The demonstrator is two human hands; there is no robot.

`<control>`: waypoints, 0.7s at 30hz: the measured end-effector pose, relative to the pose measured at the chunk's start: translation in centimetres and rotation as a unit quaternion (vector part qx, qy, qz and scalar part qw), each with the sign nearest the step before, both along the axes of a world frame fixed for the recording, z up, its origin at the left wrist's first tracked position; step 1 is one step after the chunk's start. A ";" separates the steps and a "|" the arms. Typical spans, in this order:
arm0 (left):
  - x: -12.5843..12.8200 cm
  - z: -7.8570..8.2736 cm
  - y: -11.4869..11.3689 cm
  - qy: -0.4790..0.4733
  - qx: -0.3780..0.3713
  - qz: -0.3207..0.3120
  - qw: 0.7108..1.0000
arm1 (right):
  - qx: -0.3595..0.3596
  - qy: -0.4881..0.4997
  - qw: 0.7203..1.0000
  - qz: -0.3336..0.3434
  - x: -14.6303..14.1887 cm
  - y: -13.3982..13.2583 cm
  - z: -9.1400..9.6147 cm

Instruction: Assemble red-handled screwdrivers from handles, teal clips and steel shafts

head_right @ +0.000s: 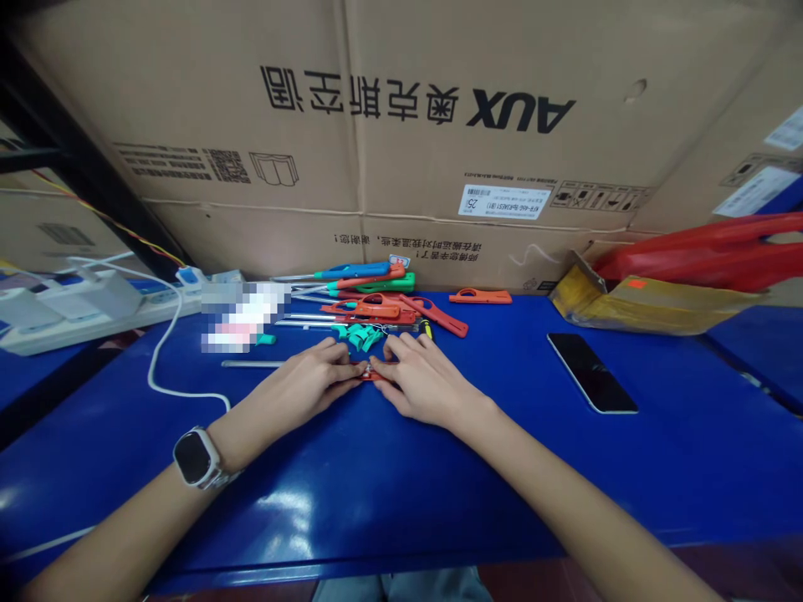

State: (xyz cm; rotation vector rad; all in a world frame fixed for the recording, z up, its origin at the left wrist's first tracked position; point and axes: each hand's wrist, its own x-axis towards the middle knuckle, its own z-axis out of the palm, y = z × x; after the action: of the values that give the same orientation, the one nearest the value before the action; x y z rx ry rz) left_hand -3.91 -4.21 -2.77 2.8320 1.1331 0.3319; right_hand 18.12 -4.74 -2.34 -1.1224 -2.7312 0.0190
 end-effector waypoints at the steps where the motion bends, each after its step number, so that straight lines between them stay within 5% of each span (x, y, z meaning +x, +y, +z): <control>1: 0.1 0.0 0.0 -0.001 -0.002 0.002 1.000 | -0.002 0.008 1.000 0.003 0.1 0.1 -0.1; 12: -5.2 1.3 2.3 -0.109 -0.043 0.091 0.989 | 0.004 0.037 0.999 0.011 0.7 1.6 -1.0; 21: -6.2 0.2 3.2 -0.128 -0.191 0.106 0.968 | -0.006 0.045 0.999 0.008 0.9 1.5 -0.9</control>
State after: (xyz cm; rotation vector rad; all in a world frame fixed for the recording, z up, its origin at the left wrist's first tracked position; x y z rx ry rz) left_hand -10.15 -0.99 -2.61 2.2705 1.2834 0.4250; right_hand 19.01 -3.20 -3.25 -1.0760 -2.6652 0.0867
